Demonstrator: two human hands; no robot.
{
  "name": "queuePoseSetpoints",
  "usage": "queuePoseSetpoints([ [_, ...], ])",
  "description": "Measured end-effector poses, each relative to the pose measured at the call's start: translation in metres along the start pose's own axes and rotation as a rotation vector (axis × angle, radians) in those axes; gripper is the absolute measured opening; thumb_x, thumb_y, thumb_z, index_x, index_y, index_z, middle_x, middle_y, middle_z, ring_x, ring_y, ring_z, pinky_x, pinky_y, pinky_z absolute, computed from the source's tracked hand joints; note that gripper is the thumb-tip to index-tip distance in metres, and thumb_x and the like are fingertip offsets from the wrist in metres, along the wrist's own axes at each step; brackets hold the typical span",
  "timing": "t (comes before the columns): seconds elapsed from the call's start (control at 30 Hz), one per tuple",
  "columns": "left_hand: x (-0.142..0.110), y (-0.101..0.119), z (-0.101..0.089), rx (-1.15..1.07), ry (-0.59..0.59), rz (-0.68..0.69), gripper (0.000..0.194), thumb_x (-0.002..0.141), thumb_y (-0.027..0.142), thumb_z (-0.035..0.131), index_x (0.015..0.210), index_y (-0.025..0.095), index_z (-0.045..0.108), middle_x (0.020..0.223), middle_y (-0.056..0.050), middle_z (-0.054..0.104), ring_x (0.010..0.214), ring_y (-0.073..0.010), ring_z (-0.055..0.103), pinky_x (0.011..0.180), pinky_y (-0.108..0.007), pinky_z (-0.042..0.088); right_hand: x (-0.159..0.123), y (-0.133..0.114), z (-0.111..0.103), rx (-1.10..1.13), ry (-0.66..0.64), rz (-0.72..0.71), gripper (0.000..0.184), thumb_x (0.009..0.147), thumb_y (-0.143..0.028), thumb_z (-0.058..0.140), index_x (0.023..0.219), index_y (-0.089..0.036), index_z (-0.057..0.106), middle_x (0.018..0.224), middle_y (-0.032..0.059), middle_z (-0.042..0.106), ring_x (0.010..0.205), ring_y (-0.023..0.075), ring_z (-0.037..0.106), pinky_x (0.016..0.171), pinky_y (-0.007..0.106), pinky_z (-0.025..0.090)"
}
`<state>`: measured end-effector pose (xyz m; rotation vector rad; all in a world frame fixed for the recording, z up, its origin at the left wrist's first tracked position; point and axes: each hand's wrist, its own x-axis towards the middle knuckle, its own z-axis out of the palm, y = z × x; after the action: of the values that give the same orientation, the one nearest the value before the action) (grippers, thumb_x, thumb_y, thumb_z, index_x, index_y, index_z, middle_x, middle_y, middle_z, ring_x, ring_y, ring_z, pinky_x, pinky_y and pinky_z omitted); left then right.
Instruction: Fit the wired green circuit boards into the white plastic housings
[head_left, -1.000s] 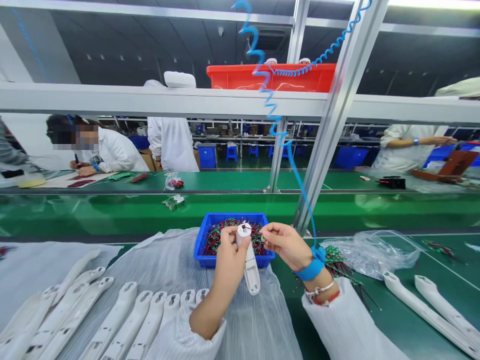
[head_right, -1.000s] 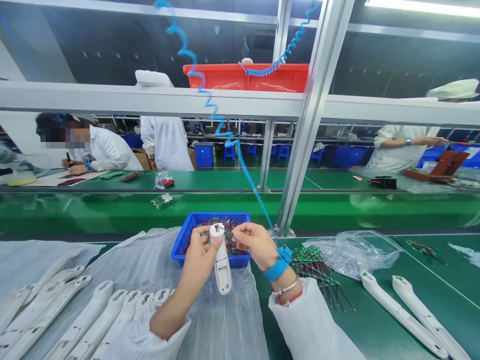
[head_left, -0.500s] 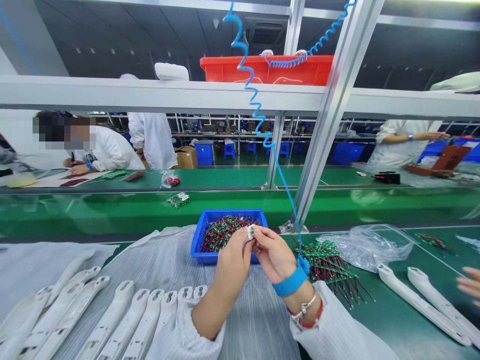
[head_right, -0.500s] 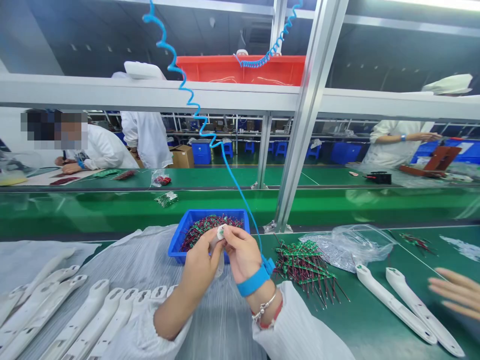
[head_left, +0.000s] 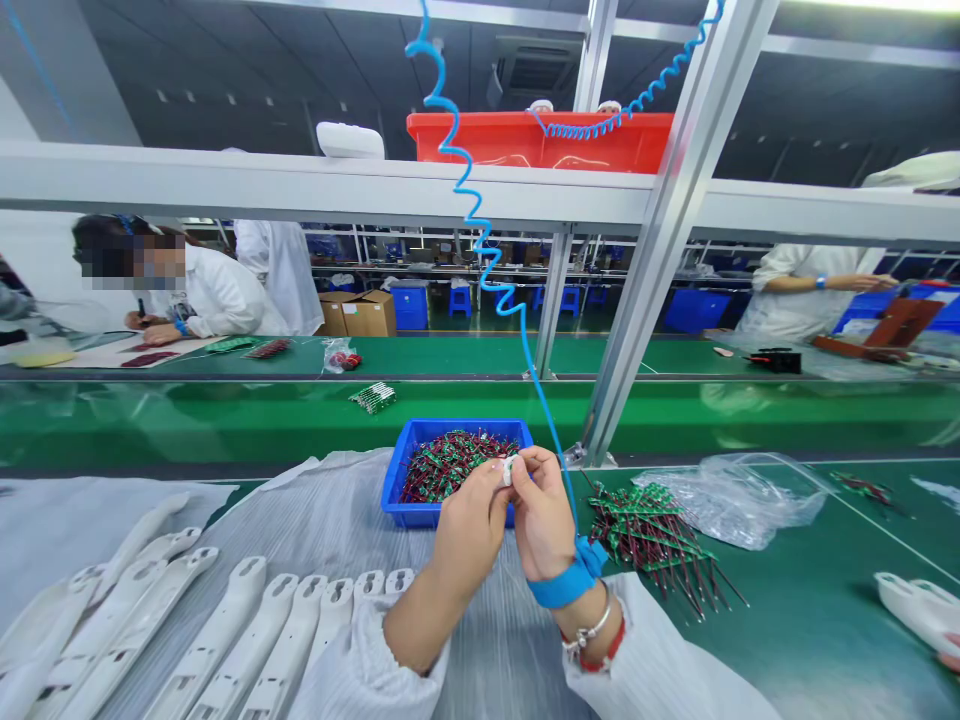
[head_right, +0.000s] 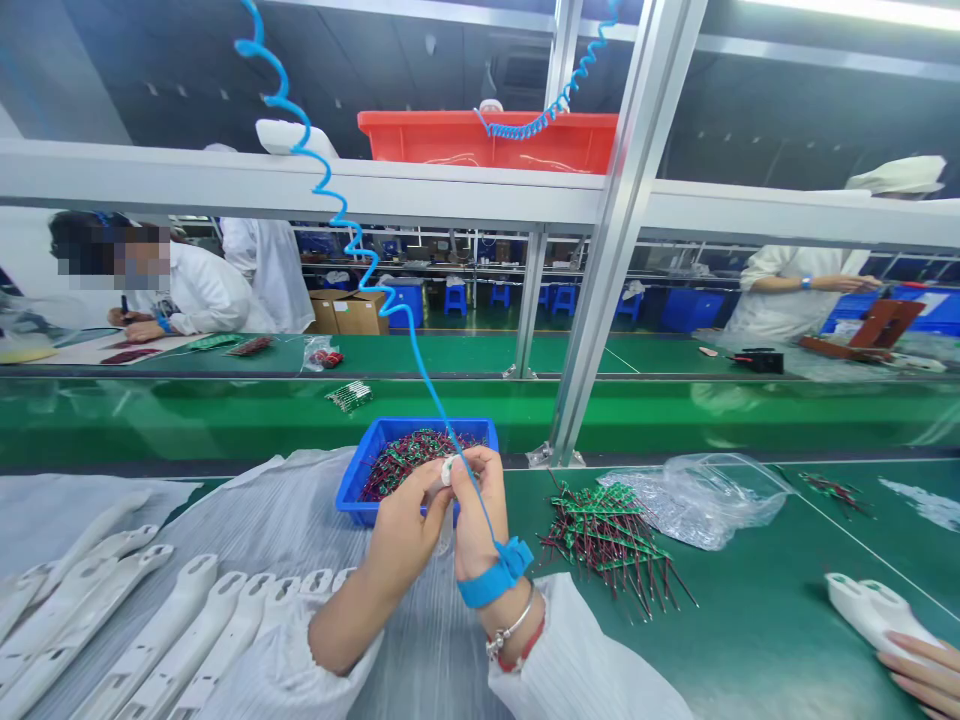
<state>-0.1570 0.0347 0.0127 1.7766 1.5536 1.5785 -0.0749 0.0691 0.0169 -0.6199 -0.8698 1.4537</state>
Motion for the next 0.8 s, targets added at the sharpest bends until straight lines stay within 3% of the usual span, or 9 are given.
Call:
queuePoseSetpoints([
  [0.2, 0.004, 0.005, -0.009, -0.164, -0.042, -0.071, 0.018, 0.083, 0.026, 0.052, 0.100, 0.021, 0.055, 0.102, -0.008, 0.066, 0.097, -0.0233, 0.062, 0.086, -0.036, 0.047, 0.006, -0.009, -0.007, -0.366, -0.154, -0.166, 0.021, 0.077, -0.042, 0.058, 0.087, -0.023, 0.057, 0.086, 0.0020, 0.055, 0.079, 0.0162, 0.053, 0.071, 0.029, 0.043],
  [0.43, 0.004, 0.015, -0.011, -0.312, -0.119, -0.119, 0.019, 0.083, 0.033, 0.053, 0.098, 0.021, 0.048, 0.088, -0.004, 0.066, 0.080, -0.0191, 0.065, 0.071, -0.030, 0.051, 0.003, -0.041, -0.011, -0.885, -0.234, -0.701, 0.009, 0.083, -0.021, 0.054, 0.089, -0.023, 0.060, 0.088, 0.0037, 0.059, 0.082, 0.0167, 0.055, 0.070, 0.029, 0.045],
  [0.6, 0.002, 0.016, -0.015, -0.288, -0.166, -0.116, 0.019, 0.084, 0.033, 0.052, 0.097, 0.021, 0.047, 0.087, -0.003, 0.065, 0.073, -0.0181, 0.065, 0.062, -0.028, 0.050, 0.003, -0.059, -0.018, -1.150, -0.451, -1.029, 0.018, 0.085, -0.012, 0.050, 0.087, -0.021, 0.064, 0.088, 0.0049, 0.065, 0.083, 0.0172, 0.059, 0.072, 0.029, 0.049],
  [0.7, 0.000, 0.017, -0.017, -0.226, -0.195, -0.087, 0.019, 0.084, 0.031, 0.051, 0.099, 0.021, 0.048, 0.091, -0.004, 0.066, 0.077, -0.0192, 0.065, 0.065, -0.030, 0.050, 0.004, -0.068, -0.021, -1.222, -0.516, -1.054, 0.018, 0.085, -0.009, 0.048, 0.086, -0.018, 0.063, 0.087, 0.0062, 0.065, 0.080, 0.0160, 0.059, 0.069, 0.028, 0.050],
  [0.8, -0.001, 0.018, -0.018, -0.125, -0.188, -0.035, 0.020, 0.084, 0.030, 0.052, 0.101, 0.020, 0.050, 0.093, -0.006, 0.066, 0.085, -0.0213, 0.063, 0.074, -0.035, 0.048, 0.004, -0.074, -0.020, -1.194, -0.526, -0.950, 0.010, 0.082, -0.011, 0.053, 0.081, -0.017, 0.061, 0.081, 0.0046, 0.062, 0.076, 0.0147, 0.059, 0.067, 0.026, 0.050],
])
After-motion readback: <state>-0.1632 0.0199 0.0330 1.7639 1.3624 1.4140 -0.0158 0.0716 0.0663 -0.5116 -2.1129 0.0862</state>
